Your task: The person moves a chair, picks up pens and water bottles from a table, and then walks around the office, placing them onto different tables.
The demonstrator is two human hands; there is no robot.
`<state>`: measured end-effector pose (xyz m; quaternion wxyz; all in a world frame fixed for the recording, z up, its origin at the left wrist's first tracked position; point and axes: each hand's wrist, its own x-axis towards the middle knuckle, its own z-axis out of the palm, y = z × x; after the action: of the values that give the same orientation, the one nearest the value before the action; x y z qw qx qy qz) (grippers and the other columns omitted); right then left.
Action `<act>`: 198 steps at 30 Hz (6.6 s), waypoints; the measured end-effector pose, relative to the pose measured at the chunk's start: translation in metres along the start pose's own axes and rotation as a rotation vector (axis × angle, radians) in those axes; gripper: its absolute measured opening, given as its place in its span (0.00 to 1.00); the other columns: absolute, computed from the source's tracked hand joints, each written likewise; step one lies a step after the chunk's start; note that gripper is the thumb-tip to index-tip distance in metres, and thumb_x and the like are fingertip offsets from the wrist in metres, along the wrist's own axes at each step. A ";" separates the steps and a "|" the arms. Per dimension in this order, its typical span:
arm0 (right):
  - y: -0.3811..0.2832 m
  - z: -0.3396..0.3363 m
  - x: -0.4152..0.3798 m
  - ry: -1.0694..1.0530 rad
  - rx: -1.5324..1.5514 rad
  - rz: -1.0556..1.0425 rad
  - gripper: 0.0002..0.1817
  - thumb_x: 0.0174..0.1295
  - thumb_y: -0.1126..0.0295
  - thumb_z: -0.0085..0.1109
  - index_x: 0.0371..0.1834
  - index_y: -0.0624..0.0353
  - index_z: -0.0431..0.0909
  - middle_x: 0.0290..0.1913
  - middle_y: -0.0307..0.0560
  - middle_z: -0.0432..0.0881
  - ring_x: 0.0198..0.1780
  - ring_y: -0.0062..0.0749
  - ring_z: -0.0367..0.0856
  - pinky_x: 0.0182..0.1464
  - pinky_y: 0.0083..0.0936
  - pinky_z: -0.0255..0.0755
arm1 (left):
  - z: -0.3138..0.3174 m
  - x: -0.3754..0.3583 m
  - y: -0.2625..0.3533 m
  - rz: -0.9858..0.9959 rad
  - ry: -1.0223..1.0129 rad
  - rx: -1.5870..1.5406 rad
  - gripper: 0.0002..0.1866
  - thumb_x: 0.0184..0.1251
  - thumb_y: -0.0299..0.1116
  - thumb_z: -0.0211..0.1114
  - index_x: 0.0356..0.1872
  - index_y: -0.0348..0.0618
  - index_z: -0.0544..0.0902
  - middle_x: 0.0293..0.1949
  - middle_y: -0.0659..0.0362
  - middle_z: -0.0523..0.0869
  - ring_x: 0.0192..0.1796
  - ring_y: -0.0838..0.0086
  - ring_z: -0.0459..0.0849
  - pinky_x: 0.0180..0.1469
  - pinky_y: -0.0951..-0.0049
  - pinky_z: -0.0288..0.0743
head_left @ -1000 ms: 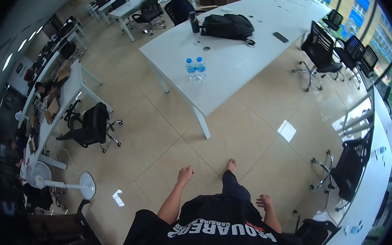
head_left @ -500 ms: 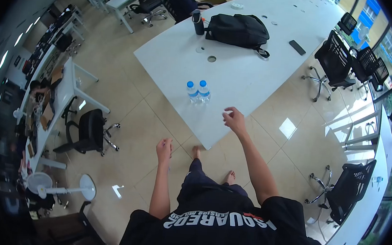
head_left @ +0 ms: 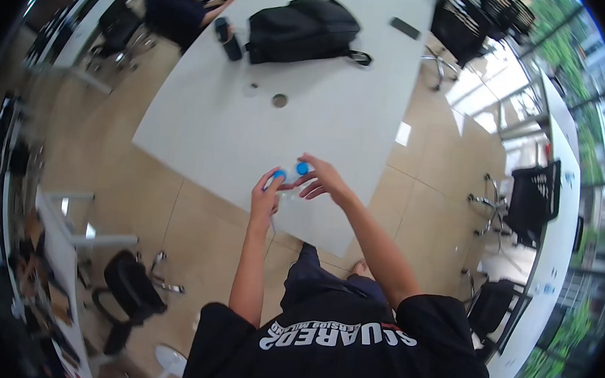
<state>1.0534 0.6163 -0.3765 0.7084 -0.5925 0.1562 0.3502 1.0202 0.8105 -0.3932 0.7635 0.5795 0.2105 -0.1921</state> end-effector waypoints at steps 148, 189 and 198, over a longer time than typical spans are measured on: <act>1.923 -1.215 -2.275 1.121 0.026 0.019 0.17 0.59 0.57 0.56 0.33 0.63 0.84 0.23 0.56 0.83 0.21 0.42 0.83 0.22 0.37 0.77 | 1.558 -1.738 -1.609 0.714 -0.514 0.977 0.14 0.57 0.41 0.70 0.41 0.49 0.82 0.30 0.52 0.88 0.34 0.54 0.87 0.38 0.60 0.81; 1.326 -2.093 -1.968 0.733 0.082 0.327 0.20 0.66 0.57 0.45 0.41 0.62 0.81 0.21 0.56 0.81 0.16 0.39 0.81 0.17 0.32 0.76 | 1.958 -1.293 -1.260 0.859 0.815 0.542 0.11 0.59 0.33 0.72 0.38 0.37 0.85 0.24 0.66 0.82 0.26 0.85 0.74 0.30 0.80 0.69; 1.182 -2.188 -1.878 0.790 0.128 0.157 0.17 0.68 0.60 0.47 0.42 0.61 0.80 0.22 0.54 0.82 0.16 0.37 0.81 0.16 0.27 0.76 | 1.994 -1.157 -1.240 0.655 0.897 0.702 0.12 0.56 0.37 0.72 0.37 0.41 0.86 0.24 0.61 0.84 0.26 0.78 0.78 0.33 0.75 0.74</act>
<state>-0.6540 -1.9822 -0.5892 0.6005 -0.6224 0.4826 0.1383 -0.4175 -1.3737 -0.2826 0.3861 0.8522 0.2459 0.2534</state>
